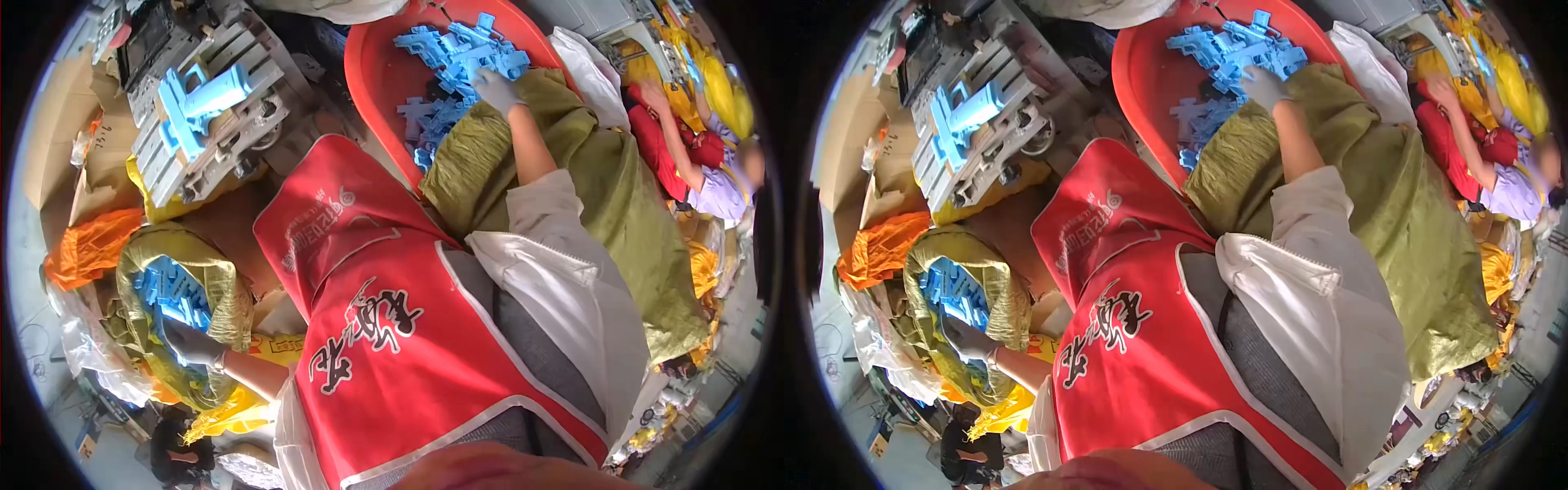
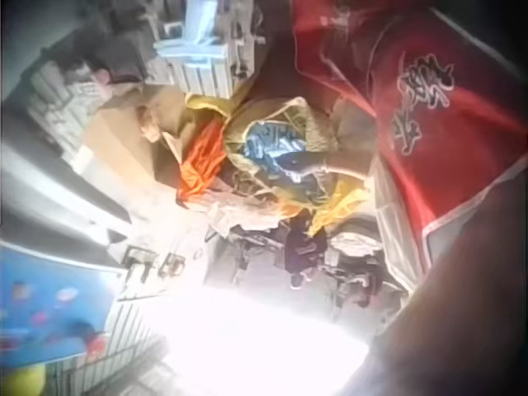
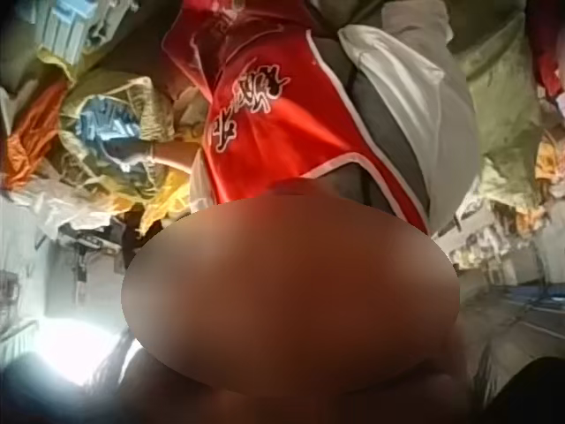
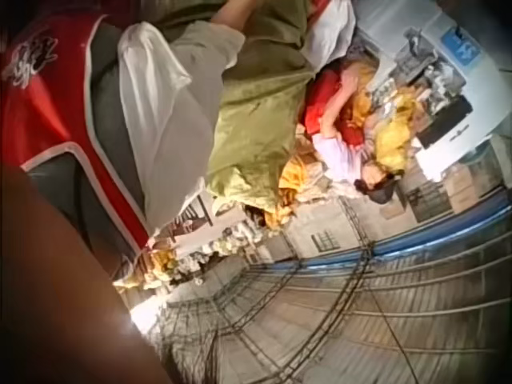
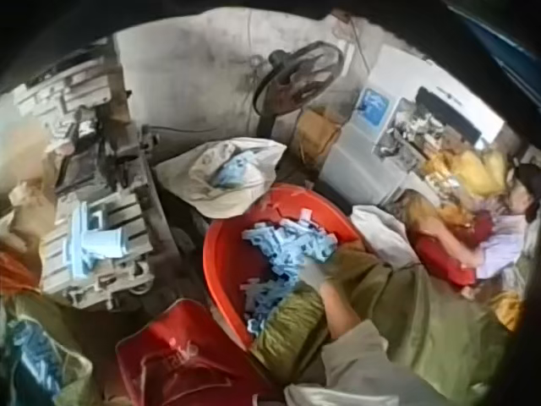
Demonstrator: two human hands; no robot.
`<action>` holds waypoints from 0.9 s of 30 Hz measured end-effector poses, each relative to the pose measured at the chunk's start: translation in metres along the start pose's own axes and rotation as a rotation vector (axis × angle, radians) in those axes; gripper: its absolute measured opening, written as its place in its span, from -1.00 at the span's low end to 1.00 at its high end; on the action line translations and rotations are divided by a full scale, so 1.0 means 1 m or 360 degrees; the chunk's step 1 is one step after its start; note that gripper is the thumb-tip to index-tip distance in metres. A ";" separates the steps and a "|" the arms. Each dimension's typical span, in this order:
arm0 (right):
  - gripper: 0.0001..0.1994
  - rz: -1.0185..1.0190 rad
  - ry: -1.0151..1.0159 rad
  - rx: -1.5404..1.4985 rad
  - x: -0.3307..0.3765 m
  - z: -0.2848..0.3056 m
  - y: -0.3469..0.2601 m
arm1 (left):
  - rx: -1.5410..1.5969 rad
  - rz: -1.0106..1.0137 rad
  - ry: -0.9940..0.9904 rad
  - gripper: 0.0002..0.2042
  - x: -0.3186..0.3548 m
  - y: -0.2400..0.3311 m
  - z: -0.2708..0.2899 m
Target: Processing blue plastic toy gun parts using a machine on a factory floor.
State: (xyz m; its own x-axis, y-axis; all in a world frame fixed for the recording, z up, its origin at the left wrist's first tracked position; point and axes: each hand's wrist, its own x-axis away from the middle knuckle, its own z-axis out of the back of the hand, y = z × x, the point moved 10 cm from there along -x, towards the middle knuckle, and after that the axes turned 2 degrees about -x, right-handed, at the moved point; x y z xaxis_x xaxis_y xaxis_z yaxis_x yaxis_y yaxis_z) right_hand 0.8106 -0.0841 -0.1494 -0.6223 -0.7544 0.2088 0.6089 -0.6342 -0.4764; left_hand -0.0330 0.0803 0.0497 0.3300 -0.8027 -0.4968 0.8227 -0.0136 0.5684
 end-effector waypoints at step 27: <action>-0.48 0.0365 -0.0186 0.0673 -0.006 -0.146 -0.106 | -0.0092 -0.0692 -0.0523 -0.83 0.043 0.159 -0.089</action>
State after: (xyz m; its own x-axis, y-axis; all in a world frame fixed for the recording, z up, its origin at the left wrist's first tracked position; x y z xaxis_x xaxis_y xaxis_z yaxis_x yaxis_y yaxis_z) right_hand 0.6779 0.0122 -0.2242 -0.4042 -0.8813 0.2449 0.8852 -0.4443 -0.1379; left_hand 0.1528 0.0967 0.0607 -0.2008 -0.8745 -0.4414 0.8780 -0.3605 0.3148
